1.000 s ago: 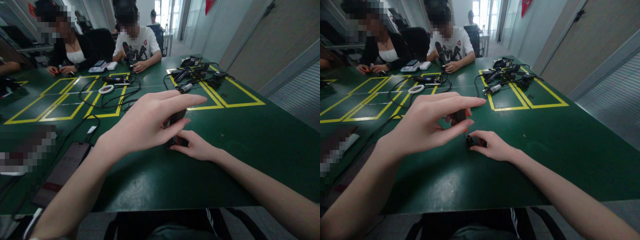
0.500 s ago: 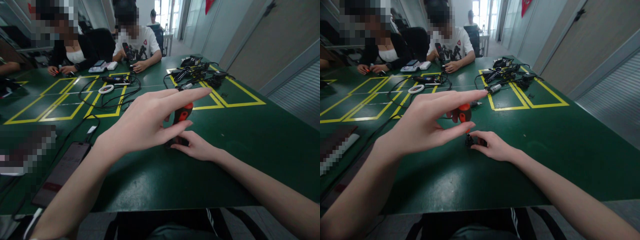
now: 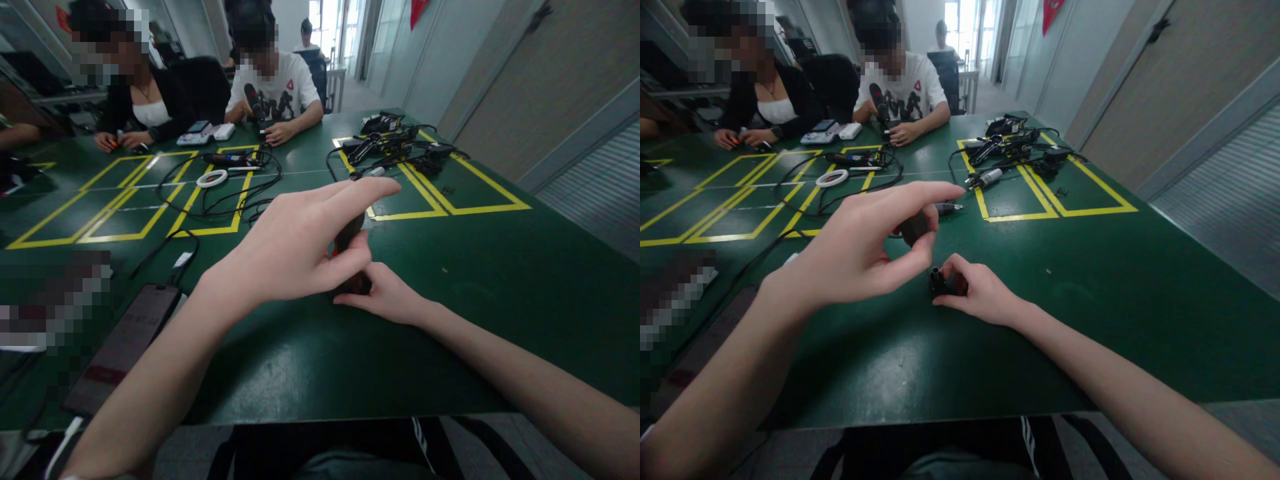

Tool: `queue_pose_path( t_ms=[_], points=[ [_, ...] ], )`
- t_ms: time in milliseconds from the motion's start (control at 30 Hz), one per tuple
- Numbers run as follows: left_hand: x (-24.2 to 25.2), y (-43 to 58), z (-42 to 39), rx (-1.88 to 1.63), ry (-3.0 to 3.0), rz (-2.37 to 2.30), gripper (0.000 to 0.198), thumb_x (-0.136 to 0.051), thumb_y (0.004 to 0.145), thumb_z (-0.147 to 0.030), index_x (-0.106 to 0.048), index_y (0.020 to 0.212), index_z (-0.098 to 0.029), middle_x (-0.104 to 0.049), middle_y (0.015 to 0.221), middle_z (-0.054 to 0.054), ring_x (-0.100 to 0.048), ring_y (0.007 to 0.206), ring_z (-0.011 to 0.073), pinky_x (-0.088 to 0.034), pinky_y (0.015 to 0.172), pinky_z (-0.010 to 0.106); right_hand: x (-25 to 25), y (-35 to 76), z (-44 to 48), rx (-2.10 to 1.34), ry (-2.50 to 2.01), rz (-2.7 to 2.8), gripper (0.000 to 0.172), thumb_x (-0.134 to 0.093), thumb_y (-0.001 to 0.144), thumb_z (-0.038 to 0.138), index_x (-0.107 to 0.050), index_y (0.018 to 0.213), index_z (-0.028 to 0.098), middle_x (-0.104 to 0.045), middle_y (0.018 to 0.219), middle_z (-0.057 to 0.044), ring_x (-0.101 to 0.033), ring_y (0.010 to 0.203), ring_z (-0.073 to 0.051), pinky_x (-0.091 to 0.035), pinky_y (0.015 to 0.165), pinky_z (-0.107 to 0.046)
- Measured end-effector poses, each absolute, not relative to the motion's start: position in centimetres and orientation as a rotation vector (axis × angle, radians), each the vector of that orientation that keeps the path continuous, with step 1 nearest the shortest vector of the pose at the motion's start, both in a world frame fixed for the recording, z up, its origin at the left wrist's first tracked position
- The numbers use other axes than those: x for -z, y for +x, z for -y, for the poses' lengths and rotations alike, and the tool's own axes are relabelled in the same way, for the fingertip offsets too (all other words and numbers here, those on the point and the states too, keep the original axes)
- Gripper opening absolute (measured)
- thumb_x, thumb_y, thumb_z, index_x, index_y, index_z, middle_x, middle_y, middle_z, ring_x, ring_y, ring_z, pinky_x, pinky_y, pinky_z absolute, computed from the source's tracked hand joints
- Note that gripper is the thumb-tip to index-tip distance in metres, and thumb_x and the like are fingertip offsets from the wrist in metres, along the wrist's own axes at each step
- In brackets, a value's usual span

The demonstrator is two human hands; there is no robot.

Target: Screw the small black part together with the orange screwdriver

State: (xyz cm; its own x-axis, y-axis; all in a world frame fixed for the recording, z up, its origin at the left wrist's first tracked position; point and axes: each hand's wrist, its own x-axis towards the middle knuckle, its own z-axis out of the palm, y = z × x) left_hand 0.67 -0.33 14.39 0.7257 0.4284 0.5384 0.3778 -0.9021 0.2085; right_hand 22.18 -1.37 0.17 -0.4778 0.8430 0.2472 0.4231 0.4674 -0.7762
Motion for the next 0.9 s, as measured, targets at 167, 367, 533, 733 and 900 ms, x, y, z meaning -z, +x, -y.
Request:
queue_pose_path(
  t_ms=[167,367,533,733,900],
  points=[
    [-14.01,0.59,0.04,-0.964,2.87,-0.69,0.043,-0.054,0.103,-0.028,-0.06,0.145,-0.025,-0.079,0.114,0.005,-0.074,0.094,0.0173,-0.055,0.079,0.026,-0.17,22.04,1.43,-0.828,-1.056,2.121,0.022,-0.078,0.089,0.031,-0.057,0.091,0.022,-0.067,0.075,0.003,-0.062,0.063,-0.015,-0.044,0.06,-0.026],
    [-13.71,0.69,-0.14,-0.972,2.909,-0.699,0.046,-0.057,0.098,-0.033,-0.061,0.141,-0.018,-0.077,0.103,0.005,-0.071,0.082,0.016,-0.054,0.076,0.027,-0.03,22.1,1.39,-0.883,-0.983,2.1,0.017,-0.073,0.092,0.03,-0.058,0.093,0.022,-0.071,0.082,0.0,-0.067,0.073,-0.018,-0.054,0.068,-0.03],
    [-13.86,0.83,0.11,-0.958,2.866,-0.632,0.051,-0.049,0.093,-0.018,-0.059,0.142,-0.019,-0.076,0.102,0.005,-0.071,0.083,0.0155,-0.056,0.075,0.027,-0.03,22.08,1.4,-0.953,-0.909,2.08,0.017,-0.07,0.095,0.028,-0.055,0.104,0.023,-0.076,0.093,-0.003,-0.073,0.087,-0.022,-0.06,0.081,-0.036],
    [-13.94,0.84,0.15,-0.97,2.906,-0.694,0.039,-0.053,0.098,-0.022,-0.064,0.135,-0.021,-0.078,0.104,0.004,-0.074,0.087,0.0146,-0.053,0.075,0.024,0.07,22.12,1.52,-0.952,-0.884,2.084,0.02,-0.069,0.095,0.025,-0.059,0.112,0.022,-0.077,0.096,-0.005,-0.072,0.084,-0.021,-0.059,0.078,-0.035],
    [-13.96,0.8,0.22,-0.923,2.892,-0.677,0.043,-0.054,0.095,-0.023,-0.062,0.137,-0.018,-0.078,0.105,0.005,-0.074,0.086,0.0158,-0.054,0.072,0.025,0.13,22.27,1.44,-0.85,-0.926,2.146,0.022,-0.069,0.096,0.03,-0.067,0.115,0.019,-0.076,0.102,-0.008,-0.072,0.086,-0.023,-0.06,0.079,-0.038]
  ],
)
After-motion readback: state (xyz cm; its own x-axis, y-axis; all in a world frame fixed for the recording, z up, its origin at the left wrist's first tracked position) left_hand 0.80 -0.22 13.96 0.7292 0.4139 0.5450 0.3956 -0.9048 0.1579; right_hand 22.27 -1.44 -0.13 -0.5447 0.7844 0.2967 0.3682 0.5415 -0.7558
